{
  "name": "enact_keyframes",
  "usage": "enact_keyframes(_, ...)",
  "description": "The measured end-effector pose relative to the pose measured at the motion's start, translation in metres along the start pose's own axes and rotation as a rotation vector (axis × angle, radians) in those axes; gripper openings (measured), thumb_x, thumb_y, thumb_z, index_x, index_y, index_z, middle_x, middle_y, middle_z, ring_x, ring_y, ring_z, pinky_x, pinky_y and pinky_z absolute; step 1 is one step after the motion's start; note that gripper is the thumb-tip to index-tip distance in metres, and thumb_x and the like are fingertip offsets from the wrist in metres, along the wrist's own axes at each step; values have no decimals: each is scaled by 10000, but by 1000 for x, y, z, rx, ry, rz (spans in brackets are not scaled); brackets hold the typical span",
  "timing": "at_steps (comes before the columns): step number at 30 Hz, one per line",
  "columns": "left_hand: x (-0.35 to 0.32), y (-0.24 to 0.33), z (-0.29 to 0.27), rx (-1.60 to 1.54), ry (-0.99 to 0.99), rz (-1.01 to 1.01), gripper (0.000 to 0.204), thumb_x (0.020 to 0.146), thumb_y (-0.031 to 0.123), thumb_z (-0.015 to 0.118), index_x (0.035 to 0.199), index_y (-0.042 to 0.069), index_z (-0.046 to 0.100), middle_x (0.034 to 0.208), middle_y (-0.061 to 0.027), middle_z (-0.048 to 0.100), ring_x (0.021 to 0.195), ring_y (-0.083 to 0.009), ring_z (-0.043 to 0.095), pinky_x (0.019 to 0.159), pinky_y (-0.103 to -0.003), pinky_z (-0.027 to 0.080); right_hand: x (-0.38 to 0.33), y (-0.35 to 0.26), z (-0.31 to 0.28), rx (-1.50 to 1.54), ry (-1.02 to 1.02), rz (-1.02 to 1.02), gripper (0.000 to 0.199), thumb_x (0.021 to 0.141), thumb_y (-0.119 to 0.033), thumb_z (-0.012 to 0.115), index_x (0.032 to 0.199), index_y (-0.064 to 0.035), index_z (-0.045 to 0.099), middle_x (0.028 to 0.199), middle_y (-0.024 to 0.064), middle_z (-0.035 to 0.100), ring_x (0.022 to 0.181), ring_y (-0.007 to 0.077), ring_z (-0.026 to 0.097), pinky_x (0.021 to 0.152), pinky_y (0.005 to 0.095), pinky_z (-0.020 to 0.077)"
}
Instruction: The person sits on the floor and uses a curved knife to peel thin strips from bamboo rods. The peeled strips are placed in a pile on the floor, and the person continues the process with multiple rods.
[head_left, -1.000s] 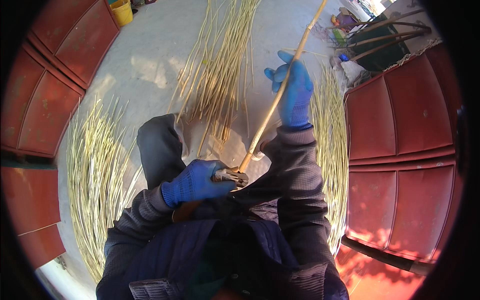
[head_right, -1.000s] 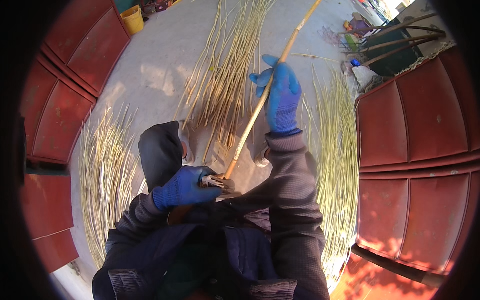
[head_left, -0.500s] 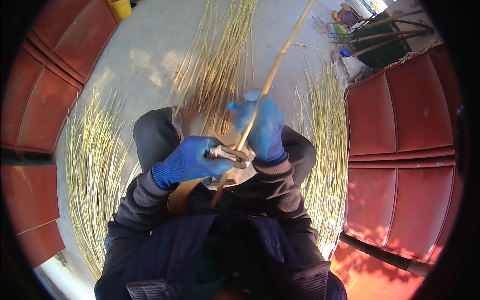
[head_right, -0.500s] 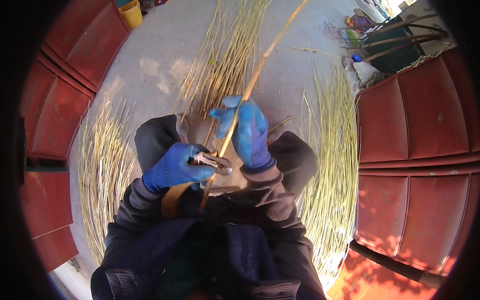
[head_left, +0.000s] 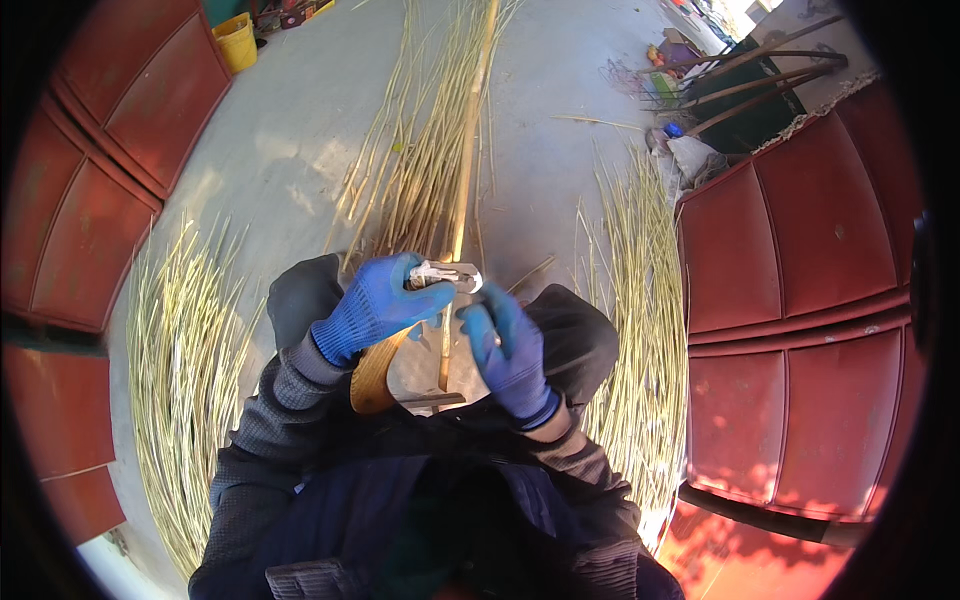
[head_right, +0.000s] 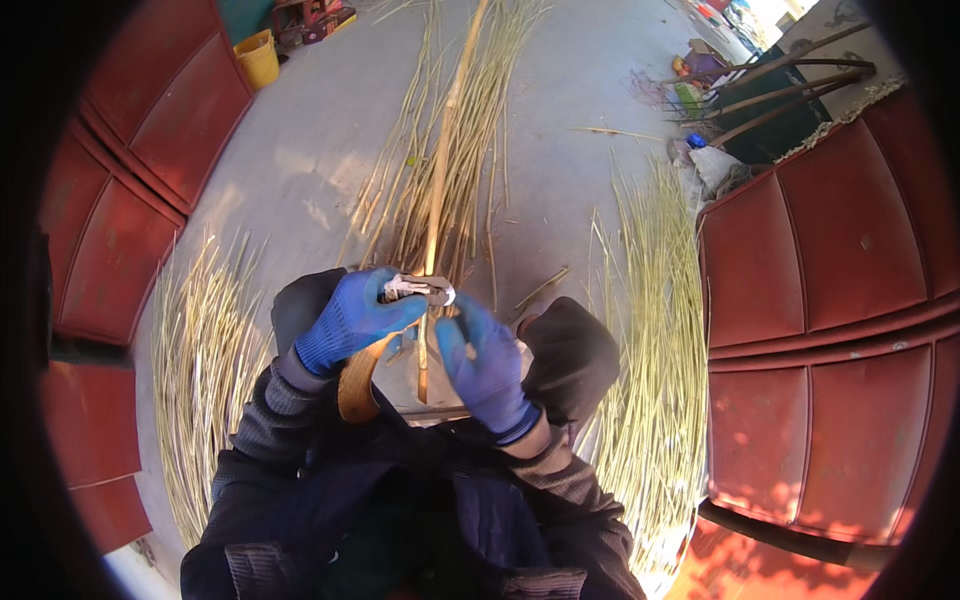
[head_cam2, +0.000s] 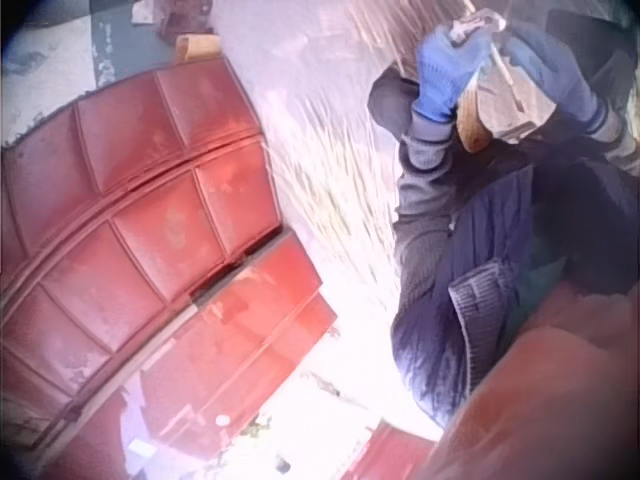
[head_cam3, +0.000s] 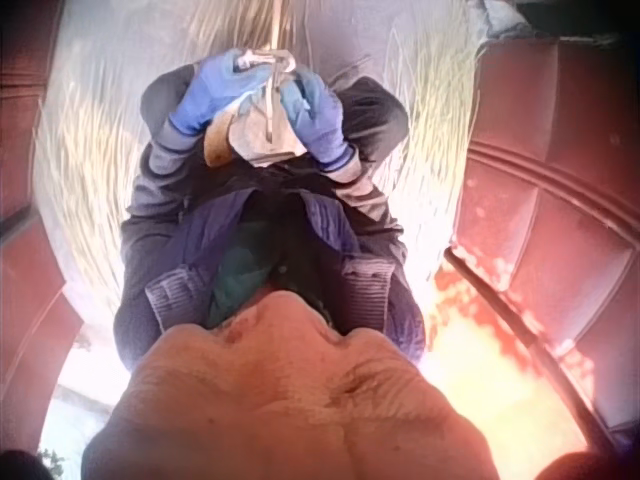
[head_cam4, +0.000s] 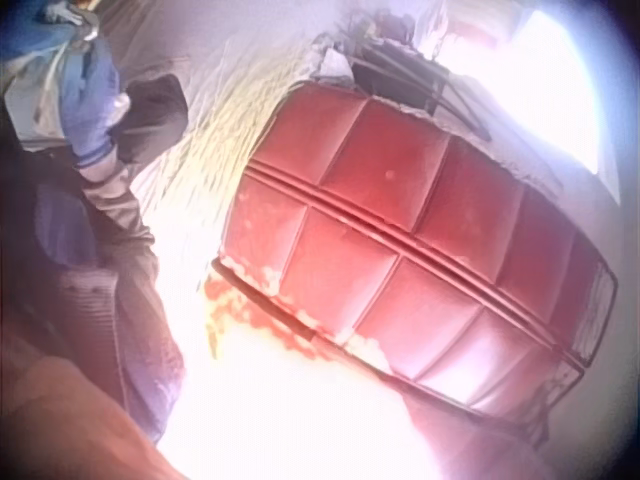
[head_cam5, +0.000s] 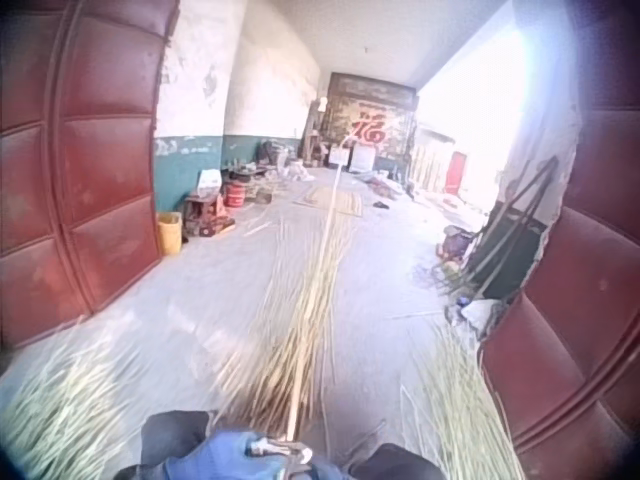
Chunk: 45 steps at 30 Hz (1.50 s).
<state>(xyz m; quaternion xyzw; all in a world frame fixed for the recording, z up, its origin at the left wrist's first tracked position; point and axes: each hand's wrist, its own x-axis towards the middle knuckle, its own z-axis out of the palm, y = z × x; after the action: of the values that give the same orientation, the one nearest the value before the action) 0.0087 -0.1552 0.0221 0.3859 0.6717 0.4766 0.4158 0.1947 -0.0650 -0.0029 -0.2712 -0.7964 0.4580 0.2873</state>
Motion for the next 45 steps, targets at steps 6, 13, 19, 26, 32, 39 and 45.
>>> enact_keyframes(6, 48, 10, 27, -227, -15, -27, 340, 975, 239, 693, 1205, -11, 697, 928, -40, 710, 763, -92, 667, 627, -246, 560, -9, 31, -3, -381, 143, -260, 213, 937, -89, 696, 1133, -19, 652, 752, 137, 650, 606, 295, 652, 560, 384, 511)
enact_keyframes(13, 133, 13, -20, 66, 170, 330, 350, 1067, 292, 561, 1314, 63, 656, 849, -18, 674, 706, -122, 666, 624, -268, 571, -140, 44, -108, -526, -54, -395, 274, 838, -86, 769, 1073, -36, 636, 663, 76, 608, 564, 295, 604, 548, 412, 485)
enact_keyframes(19, 167, 5, -18, -251, 201, 70, 372, 1031, 355, 624, 1246, 57, 685, 892, -61, 682, 738, -130, 675, 622, -257, 575, -211, 42, -171, -498, -116, -83, 401, 866, -77, 724, 1251, -44, 618, 678, 93, 625, 580, 329, 615, 572, 444, 494)
enact_keyframes(26, 113, 14, 85, -418, 6, -21, 389, 1008, 364, 654, 1231, 47, 678, 953, -54, 679, 778, -131, 695, 626, -259, 594, -70, 63, -113, 184, -174, 256, 237, 977, -186, 681, 1178, -71, 631, 676, 179, 618, 610, 349, 657, 546, 458, 490)
enact_keyframes(32, 133, -7, 38, -170, 137, 148, 359, 1043, 304, 601, 1365, 151, 641, 925, -49, 669, 770, -132, 686, 640, -277, 593, -85, 70, -96, -354, -93, -131, 212, 945, -151, 698, 1118, -46, 635, 624, 124, 588, 539, 320, 607, 495, 446, 468)
enact_keyframes(39, 179, 9, -63, -171, 321, 97, 476, 1031, 405, 612, 1291, 10, 663, 925, -55, 656, 755, -129, 644, 685, -272, 561, -252, 35, -194, -433, -310, 148, 296, 889, -148, 740, 1162, -47, 687, 641, 138, 623, 545, 337, 620, 534, 444, 491)
enact_keyframes(45, 132, 10, 63, -375, 6, 20, 487, 1006, 400, 647, 1313, 21, 631, 1024, -67, 688, 836, -166, 710, 650, -285, 604, -145, 28, -166, -74, -228, 301, 412, 1018, -223, 640, 1397, -72, 583, 798, 118, 708, 671, 197, 705, 641, 337, 565)
